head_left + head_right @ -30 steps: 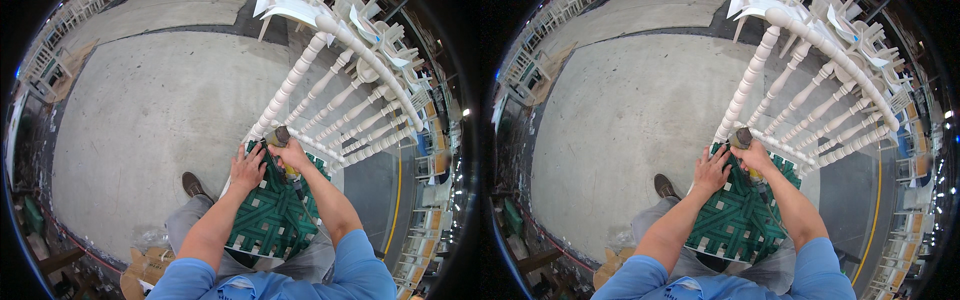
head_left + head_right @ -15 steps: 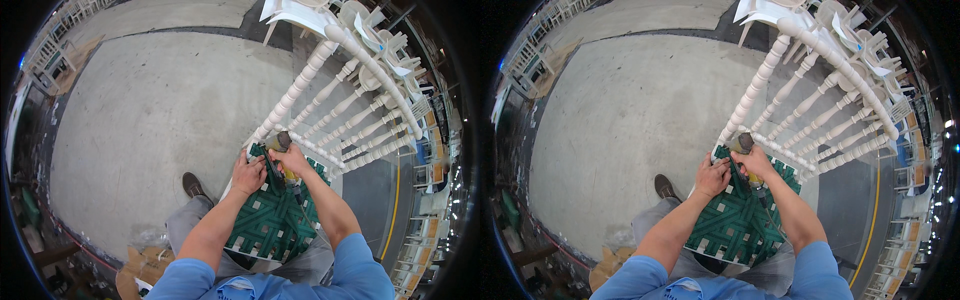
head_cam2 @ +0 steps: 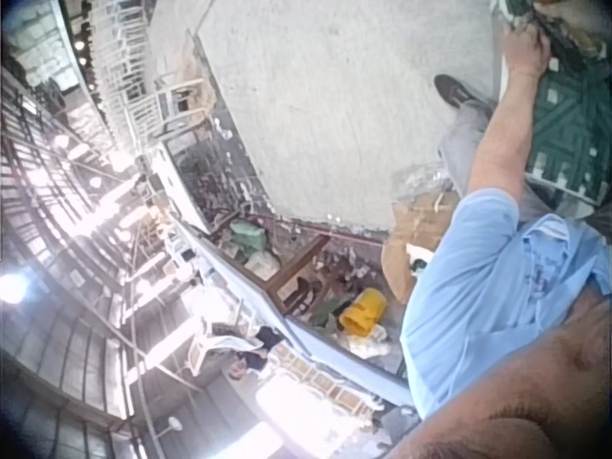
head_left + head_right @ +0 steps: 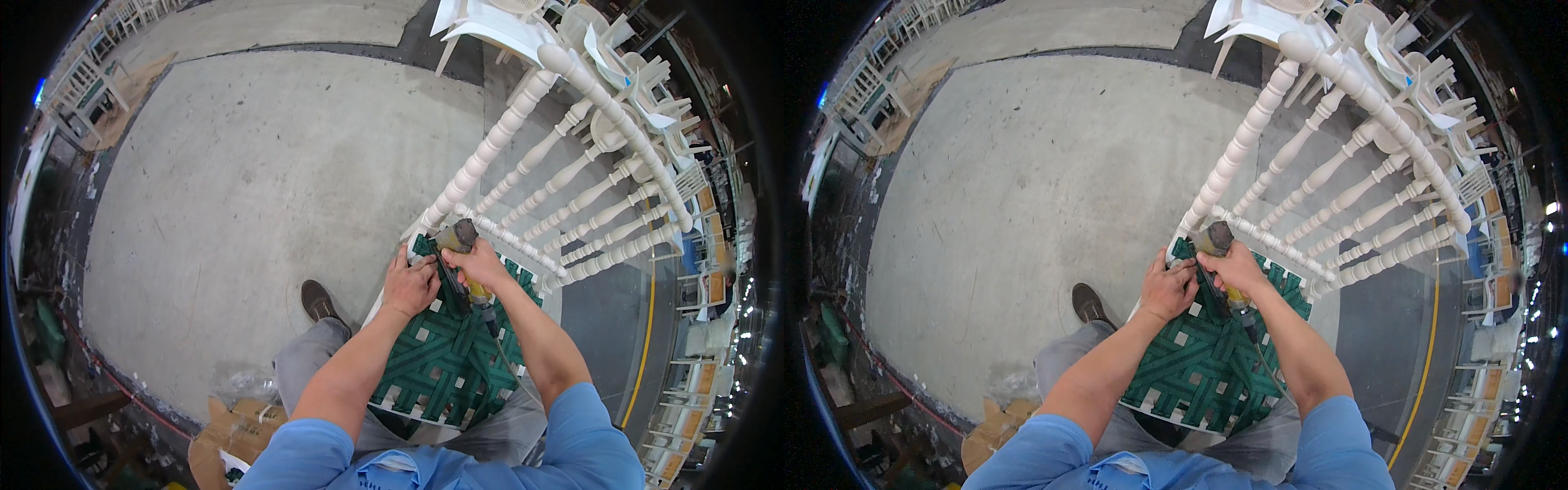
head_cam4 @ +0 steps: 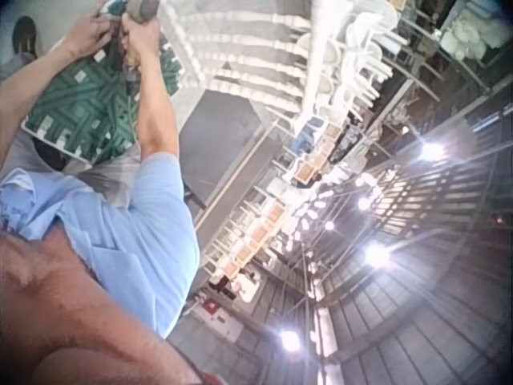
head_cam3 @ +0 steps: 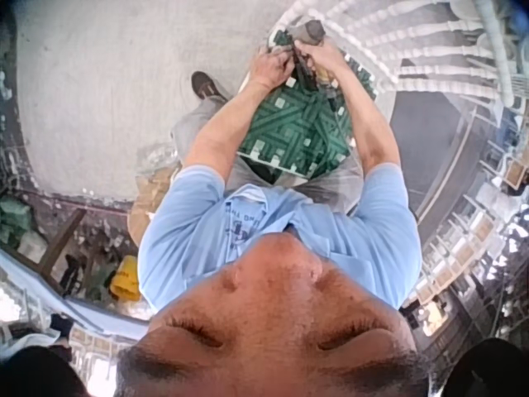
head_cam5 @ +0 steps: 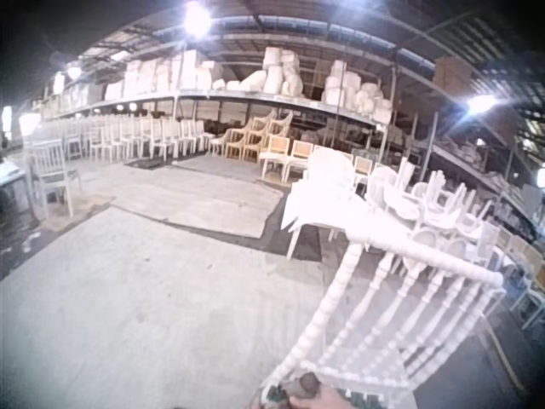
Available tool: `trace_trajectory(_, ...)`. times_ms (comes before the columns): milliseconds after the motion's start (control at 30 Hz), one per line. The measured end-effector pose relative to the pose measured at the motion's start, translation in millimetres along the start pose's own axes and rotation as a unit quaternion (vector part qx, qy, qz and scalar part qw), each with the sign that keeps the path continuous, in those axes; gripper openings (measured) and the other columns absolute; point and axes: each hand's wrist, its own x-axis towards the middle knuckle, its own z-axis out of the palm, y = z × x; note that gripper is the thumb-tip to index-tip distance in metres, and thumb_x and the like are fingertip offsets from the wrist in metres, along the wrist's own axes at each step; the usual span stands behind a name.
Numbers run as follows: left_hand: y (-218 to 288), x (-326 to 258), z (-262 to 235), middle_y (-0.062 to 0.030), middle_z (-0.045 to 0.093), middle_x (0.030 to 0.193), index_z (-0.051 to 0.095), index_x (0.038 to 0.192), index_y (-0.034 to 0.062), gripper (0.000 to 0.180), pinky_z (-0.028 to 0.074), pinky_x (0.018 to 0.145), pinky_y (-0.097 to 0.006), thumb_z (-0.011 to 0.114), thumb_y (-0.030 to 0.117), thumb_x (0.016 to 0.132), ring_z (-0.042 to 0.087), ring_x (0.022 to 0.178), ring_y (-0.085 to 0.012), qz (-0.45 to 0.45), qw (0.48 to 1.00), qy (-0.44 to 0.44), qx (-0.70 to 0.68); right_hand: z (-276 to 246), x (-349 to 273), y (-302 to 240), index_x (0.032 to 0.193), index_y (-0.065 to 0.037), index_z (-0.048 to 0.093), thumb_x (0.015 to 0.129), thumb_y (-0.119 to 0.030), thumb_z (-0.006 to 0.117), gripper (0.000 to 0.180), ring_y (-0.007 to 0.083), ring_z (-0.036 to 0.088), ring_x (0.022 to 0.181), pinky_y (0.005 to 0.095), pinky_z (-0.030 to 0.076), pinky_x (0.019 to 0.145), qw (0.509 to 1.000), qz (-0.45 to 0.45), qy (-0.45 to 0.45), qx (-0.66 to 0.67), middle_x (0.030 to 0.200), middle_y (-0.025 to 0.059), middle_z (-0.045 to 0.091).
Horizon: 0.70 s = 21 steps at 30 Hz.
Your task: The person weaves green straps into the seat of a white wooden chair, using a staple gun to secure the straps in place. The person repeatedly threads the straps through the existing weave and staples them to the chair frame.
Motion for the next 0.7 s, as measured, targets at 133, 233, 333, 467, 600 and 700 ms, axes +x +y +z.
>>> trace_trajectory(133,5,0,1,0.0049,0.076,0.127,0.081,0.105,0.0154,0.022,0.050,0.107,-0.055,0.071,0.027,0.089,0.055,0.134,-0.0505,-0.004,1.000,0.013,-0.016,-9,3,6,0.100,0.003,0.065,0.094,-0.030,0.082,0.037,0.0148,0.063,0.054,0.0314,0.050,0.045,1.000,-0.022,0.003,-0.013,0.081,0.0062,0.067)
trace_trajectory(233,1,-4,1,0.0050,0.077,0.125,0.081,0.103,0.0151,0.020,0.050,0.107,-0.054,0.072,0.025,0.089,0.058,0.130,-0.0504,0.001,0.999,0.030,-0.019,-8,8,0,0.102,0.003,0.068,0.095,-0.028,0.082,0.035,0.0142,0.062,0.053,0.0302,0.049,0.046,1.000,-0.007,-0.004,-0.027,0.083,0.0072,0.069)
trace_trajectory(333,0,-1,-1,0.0038,0.078,0.123,0.081,0.102,0.0146,0.019,0.051,0.107,-0.053,0.072,0.024,0.088,0.060,0.126,-0.0500,0.002,0.999,0.045,-0.015,-5,5,6,0.104,0.004,0.065,0.094,-0.030,0.081,0.040,0.0156,0.064,0.054,0.0319,0.050,0.045,0.999,-0.024,0.015,-0.028,0.082,0.0068,0.068)
trace_trajectory(467,11,0,3,0.0024,0.079,0.121,0.082,0.102,0.0149,0.018,0.051,0.108,-0.054,0.072,0.022,0.088,0.059,0.125,-0.0516,0.014,0.998,0.036,-0.042,-24,-6,12,0.109,0.003,0.067,0.094,-0.030,0.082,0.040,0.0156,0.064,0.054,0.0317,0.050,0.045,0.999,0.005,0.034,-0.010,0.087,0.0076,0.071)
trace_trajectory(600,1,-3,3,-0.0004,0.079,0.120,0.081,0.102,0.0119,0.019,0.045,0.115,-0.056,0.070,0.021,0.089,0.066,0.121,-0.0404,0.001,0.998,0.039,-0.046,-42,-69,-2,0.119,0.000,0.065,0.096,-0.029,0.080,0.040,0.0148,0.063,0.055,0.0306,0.049,0.046,0.997,0.005,0.047,0.062,0.093,0.0071,0.073)
trace_trajectory(700,-1,6,1,-0.0049,0.079,0.117,0.078,0.106,0.0078,0.021,0.038,0.121,-0.057,0.066,0.020,0.092,0.073,0.108,-0.0251,0.030,0.997,0.025,-0.070,-89,-155,11,0.122,-0.001,0.063,0.098,-0.028,0.079,0.040,0.0152,0.063,0.056,0.0314,0.049,0.046,0.987,-0.021,0.106,0.121,0.094,0.0070,0.072)
